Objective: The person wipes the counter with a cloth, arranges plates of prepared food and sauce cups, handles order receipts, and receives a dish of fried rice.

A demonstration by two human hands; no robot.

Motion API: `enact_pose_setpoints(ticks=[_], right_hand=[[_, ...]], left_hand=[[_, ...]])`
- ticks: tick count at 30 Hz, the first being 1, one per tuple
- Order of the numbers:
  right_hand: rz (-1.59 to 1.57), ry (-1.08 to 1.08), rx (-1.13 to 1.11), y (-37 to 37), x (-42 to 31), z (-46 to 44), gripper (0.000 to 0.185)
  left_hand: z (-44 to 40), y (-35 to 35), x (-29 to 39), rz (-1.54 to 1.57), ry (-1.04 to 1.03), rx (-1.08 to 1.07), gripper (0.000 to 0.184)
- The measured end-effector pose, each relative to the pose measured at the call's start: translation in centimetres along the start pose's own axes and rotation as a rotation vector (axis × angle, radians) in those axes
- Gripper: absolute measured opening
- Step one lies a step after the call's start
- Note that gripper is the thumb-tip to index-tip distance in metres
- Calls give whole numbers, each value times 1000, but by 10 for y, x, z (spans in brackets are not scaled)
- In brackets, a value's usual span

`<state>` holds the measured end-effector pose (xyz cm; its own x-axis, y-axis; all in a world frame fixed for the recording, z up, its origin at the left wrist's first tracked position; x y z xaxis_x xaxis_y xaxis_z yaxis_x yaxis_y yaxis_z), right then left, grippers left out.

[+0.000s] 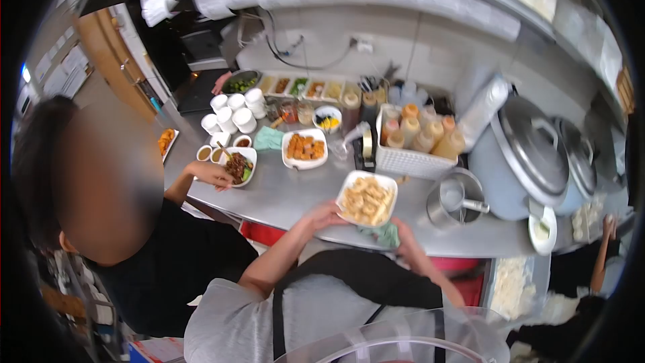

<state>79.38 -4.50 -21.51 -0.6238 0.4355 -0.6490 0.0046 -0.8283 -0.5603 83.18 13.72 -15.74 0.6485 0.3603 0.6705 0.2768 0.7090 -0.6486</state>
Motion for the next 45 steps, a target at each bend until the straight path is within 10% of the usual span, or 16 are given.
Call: enact_pose_setpoints(ticks=[4, 6, 23, 26, 37, 40, 45], right_hand=[[1584, 613, 353, 6, -88, 23, 21], [1745, 797, 557, -2, -121, 23, 13], [1736, 749, 594, -6, -158, -29, 12], [1535, 1026, 542, -64, -185, -7, 13], [2022, 538, 117, -104, -127, -83, 26], [1589, 848, 326, -77, -143, -50, 27], [1851, 784, 390, -29, -87, 26, 23]], left_hand=[[5, 51, -6, -53, -18, 148, 35], [18, 57, -9, -67, 25, 243, 34], [30, 52, -13, -103, -30, 353, 32], [29, 42, -14, -108, -26, 335, 31], [28, 39, -22, -84, 10, 356, 32], [27, 41, -25, -55, -9, 348, 31], [26, 41, -25, -61, -13, 347, 32]])
Point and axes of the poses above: each hand's wrist, its own z-axis away from the middle knuckle, its own y-axis out of the back of the hand, x = y × z, the point moved 8 cm from there along -z, towards the middle knuckle, and after that the axes turned 3 degrees about z, right-handed, at the moved point
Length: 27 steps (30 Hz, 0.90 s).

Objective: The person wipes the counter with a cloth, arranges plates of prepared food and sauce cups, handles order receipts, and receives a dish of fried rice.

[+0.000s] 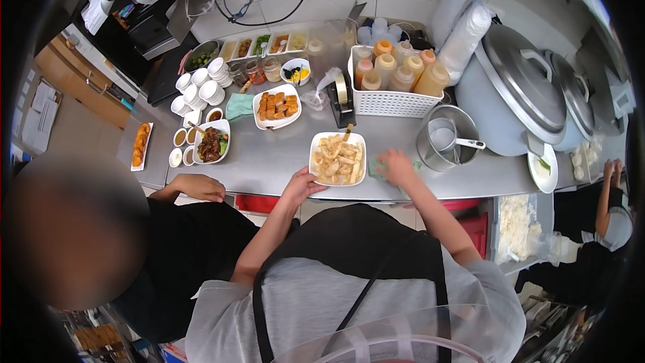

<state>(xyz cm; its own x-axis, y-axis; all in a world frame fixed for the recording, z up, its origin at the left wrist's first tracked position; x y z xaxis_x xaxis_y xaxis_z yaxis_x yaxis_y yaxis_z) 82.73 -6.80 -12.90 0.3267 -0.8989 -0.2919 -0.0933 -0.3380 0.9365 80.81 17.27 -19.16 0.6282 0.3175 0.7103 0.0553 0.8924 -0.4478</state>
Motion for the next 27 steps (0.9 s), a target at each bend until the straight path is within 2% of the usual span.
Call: enact_pose_setpoints(ticks=[1, 5, 10, 12, 14, 16, 18, 20, 22, 24, 26, 27], right_hand=[[39, 54, 94, 9, -10, 25, 21], [-120, -15, 73, 2, 8, 62, 21], [-167, -115, 141, 3, 13, 63, 21], [-52, -130, 232, 11, 6, 64, 21], [-61, -141, 213, 8, 3, 64, 22], [-136, -192, 291, 4, 13, 65, 24], [-172, -233, 303, 3, 20, 62, 26], [-337, -409, 399, 5, 42, 63, 26], [-268, -410, 476, 18, 44, 52, 27], [-561, -572, 143, 0, 54, 36, 30], [-547, -505, 182, -21, 80, 27, 30], [-669, -573, 110, -31, 88, 26, 34]], left_hand=[[0, -2, 1, 0, 1, 1, 31], [-10, -15, 2, -19, 27, -80, 32], [-44, -53, -13, 11, 29, -156, 33], [-51, -69, -16, 8, 6, -195, 35], [-54, -84, -18, 119, 15, -241, 38], [-59, -78, -14, 98, 23, -214, 44], [-75, -37, -5, 108, -10, 88, 46], [-110, 18, 4, 406, -79, 197, 43], [-118, 56, 39, 637, -278, 350, 37], [-121, 74, 74, 647, -386, 417, 37], [-136, 93, 82, 710, -426, 490, 38], [-143, 104, 81, 774, -462, 567, 40]])
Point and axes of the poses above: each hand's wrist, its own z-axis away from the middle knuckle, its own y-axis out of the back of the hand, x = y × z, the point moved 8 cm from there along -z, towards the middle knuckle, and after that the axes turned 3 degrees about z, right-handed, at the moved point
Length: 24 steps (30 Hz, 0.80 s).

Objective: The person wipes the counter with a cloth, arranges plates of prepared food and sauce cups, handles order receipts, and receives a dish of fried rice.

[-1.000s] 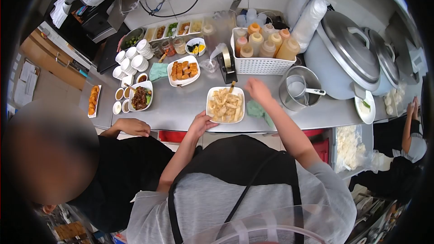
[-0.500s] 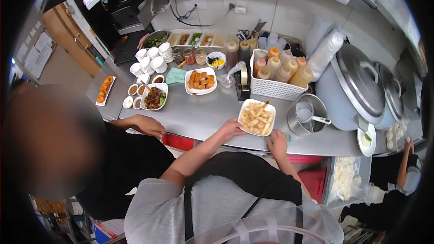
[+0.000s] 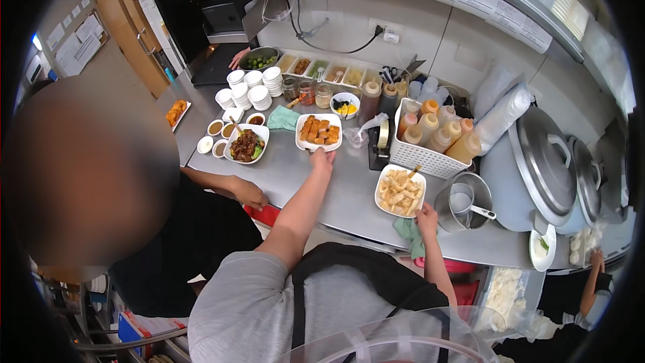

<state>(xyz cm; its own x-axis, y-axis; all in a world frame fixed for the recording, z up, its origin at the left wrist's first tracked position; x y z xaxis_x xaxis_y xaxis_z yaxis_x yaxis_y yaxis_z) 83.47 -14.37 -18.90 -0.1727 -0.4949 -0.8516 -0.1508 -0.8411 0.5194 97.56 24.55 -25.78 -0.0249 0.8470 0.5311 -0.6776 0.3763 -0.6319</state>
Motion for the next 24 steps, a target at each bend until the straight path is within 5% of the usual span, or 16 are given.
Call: enact_pose_setpoints(ticks=[7, 22, 24], right_hand=[[-416, -297, -347, -43, -30, 31, 49], [-416, -176, -390, -168, -109, -43, 48], [-650, -166, -457, -169, -123, -41, 49]], left_hand=[[22, 22, 35, -145, -10, -23, 41], [14, 69, 95, -171, -12, -41, 30], [25, 66, 96, -102, -27, -46, 34]])
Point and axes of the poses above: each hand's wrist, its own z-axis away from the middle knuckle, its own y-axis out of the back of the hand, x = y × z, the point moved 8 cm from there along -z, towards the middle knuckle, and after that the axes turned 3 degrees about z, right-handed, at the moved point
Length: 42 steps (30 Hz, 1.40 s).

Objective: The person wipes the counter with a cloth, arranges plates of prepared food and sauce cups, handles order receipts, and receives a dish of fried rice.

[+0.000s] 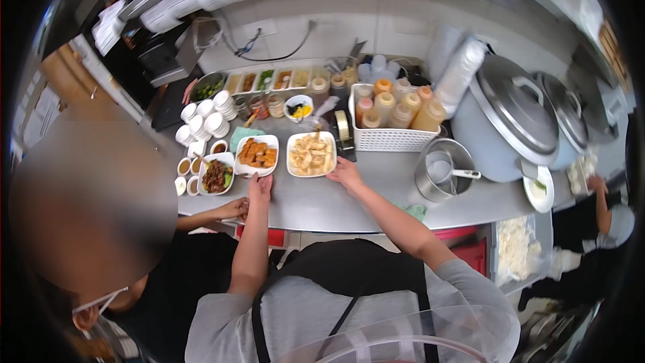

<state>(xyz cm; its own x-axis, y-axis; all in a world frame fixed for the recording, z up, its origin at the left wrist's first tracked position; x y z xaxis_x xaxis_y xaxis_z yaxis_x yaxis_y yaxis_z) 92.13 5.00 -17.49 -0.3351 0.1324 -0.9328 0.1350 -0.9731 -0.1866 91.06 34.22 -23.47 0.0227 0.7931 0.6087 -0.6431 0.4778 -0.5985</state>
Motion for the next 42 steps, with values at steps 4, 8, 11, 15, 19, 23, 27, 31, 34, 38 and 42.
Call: enact_pose_setpoints(ticks=[4, 8, 11, 15, 19, 23, 27, 31, 34, 38, 42], right_hand=[[246, 405, 184, 31, -10, 19, 27], [1053, 418, 153, 81, -23, 90, 17], [1602, 228, 215, 116, -2, 150, 26], [1436, 151, -37, 135, 17, 156, 28], [1280, 424, 264, 131, -25, 122, 41], [1442, 610, 442, 113, 12, 73, 48], [1273, 1011, 134, 41, 50, 105, 40], [1313, 923, 147, 57, 53, 162, 36], [1419, 704, 227, 122, 57, 210, 34], [1315, 343, 864, 243, 64, 277, 36], [897, -4, 1295, 337, 97, 351, 24]], left_hand=[[14, 3, -26, -128, 76, -92, 31], [47, -2, -63, -280, 171, -200, 25], [87, -29, -69, -430, 161, -264, 24], [125, -77, -66, -525, 117, -402, 23], [158, -125, -64, -650, 40, -602, 22], [199, -163, -78, -700, 20, -798, 22], [215, -176, -117, -821, 32, -870, 25], [201, -168, -173, -988, 61, -997, 23], [175, -165, -204, -1150, 92, -1058, 21], [153, -168, -229, -1304, 83, -1095, 19], [145, -182, -229, -1433, -456, -1239, 20]])
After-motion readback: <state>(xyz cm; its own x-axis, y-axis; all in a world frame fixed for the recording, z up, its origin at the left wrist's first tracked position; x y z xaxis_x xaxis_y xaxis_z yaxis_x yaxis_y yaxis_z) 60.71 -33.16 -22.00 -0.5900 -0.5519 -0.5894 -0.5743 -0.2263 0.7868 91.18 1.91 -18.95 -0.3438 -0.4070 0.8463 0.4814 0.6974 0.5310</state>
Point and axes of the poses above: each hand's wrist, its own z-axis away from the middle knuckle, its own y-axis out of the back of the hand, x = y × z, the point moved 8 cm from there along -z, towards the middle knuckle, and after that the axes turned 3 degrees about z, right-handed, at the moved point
